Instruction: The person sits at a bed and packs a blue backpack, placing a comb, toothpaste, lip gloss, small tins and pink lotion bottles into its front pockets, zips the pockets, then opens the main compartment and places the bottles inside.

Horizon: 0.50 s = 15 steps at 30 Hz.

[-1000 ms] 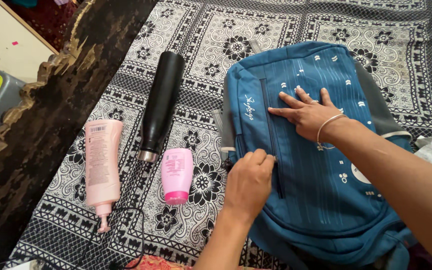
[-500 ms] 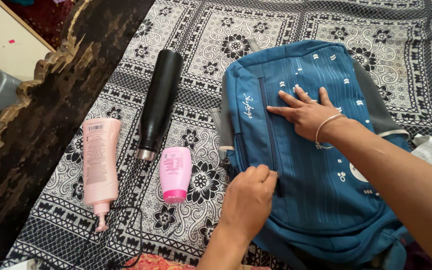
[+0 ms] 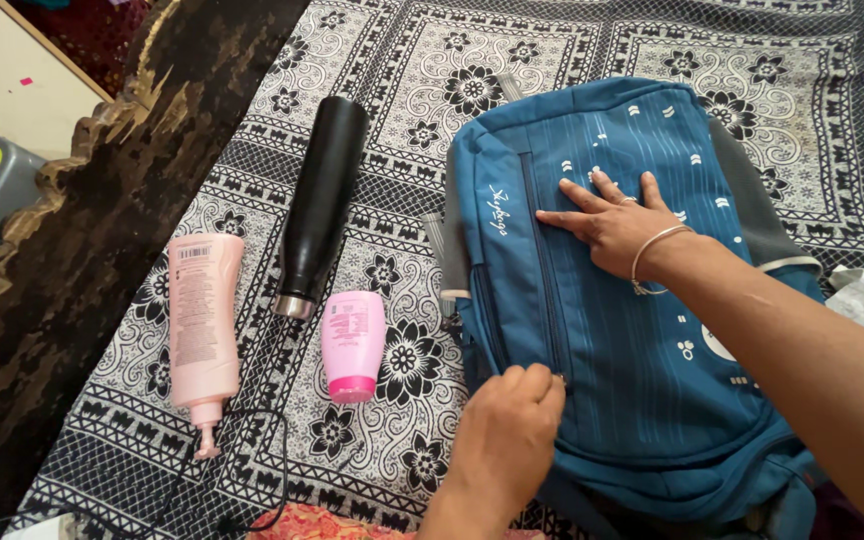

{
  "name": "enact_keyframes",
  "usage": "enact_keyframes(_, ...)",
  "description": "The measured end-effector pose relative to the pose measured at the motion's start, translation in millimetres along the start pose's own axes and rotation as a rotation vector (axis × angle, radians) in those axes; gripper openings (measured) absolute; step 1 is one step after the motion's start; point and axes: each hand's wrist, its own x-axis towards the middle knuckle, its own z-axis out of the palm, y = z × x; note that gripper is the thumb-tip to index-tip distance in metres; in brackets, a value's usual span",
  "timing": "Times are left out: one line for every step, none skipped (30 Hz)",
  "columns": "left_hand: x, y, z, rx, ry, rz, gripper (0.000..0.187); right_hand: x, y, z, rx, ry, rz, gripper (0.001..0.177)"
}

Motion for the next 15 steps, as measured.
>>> enact_keyframes(-2.4, 2.3, 0.7, -0.004, 0.002, -0.011, 0.015, 0.2, -0.5, 0.5, -0.017, -0.001, 0.000, 0.071)
enact_keyframes(-4.0, 3.5, 1.5, -0.008, 0.005, -0.021, 0.014, 0.5, -0.5, 0.8, -0.034, -0.001, 0.001, 0.073)
enact_keyframes(-5.4, 3.8, 2.0, -0.007, 0.004, -0.014, 0.015, 0.9, -0.4, 0.6, -0.052, -0.002, 0.002, 0.075)
enact_keyframes(-6.6, 4.1, 2.6, -0.005, 0.003, -0.008, 0.015, 1.1, -0.2, 0.3, -0.051, -0.004, 0.003, 0.075)
enact_keyframes(-7.8, 4.3, 3.2, -0.004, 0.002, -0.002, 0.015, 1.0, -0.2, 0.2, -0.049, -0.007, 0.004, 0.074)
enact_keyframes(-9.0, 4.2, 4.0, 0.008, 0.001, 0.014, 0.017, 0.9, -0.6, 0.0, -0.047, -0.009, 0.005, 0.074)
enact_keyframes(-10.1, 4.0, 4.8, 0.021, 0.000, 0.029, 0.019, 0.4, -1.0, 0.0, -0.047, -0.010, 0.003, 0.074)
enact_keyframes(-11.4, 3.9, 5.8, 0.033, -0.002, 0.046, 0.021, -0.2, -1.5, -0.2, -0.046, -0.011, 0.002, 0.073)
enact_keyframes(-12.9, 4.2, 6.9, 0.034, -0.017, 0.049, 0.021, -1.2, -2.2, -0.3, -0.046, -0.012, 0.000, 0.073)
enact_keyframes(-14.4, 4.5, 8.4, 0.035, -0.033, 0.054, 0.021, -2.2, -3.1, -0.3, -0.039, -0.004, 0.001, 0.072)
enact_keyframes(-16.0, 4.9, 10.0, 0.036, -0.048, 0.059, 0.022, -3.5, -3.8, -0.1, -0.033, 0.003, 0.001, 0.070)
enact_keyframes(-17.7, 5.4, 12.0, 0.043, -0.047, 0.067, 0.022, -4.4, -4.0, -0.4, -0.027, 0.011, 0.002, 0.069)
enact_keyframes(-19.3, 5.9, 14.3, 0.049, -0.045, 0.075, 0.021, -5.1, -4.2, -0.7, -0.022, 0.011, 0.003, 0.072)
enact_keyframes(-21.1, 4.8, 16.2, 0.059, -0.043, 0.083, 0.021, -5.0, -5.5, -0.7, -0.016, 0.013, 0.004, 0.074)
enact_keyframes(-22.3, 2.7, 18.3, 0.060, -0.042, 0.063, 0.020, -4.4, -7.0, -0.5, -0.010, 0.016, 0.005, 0.076)
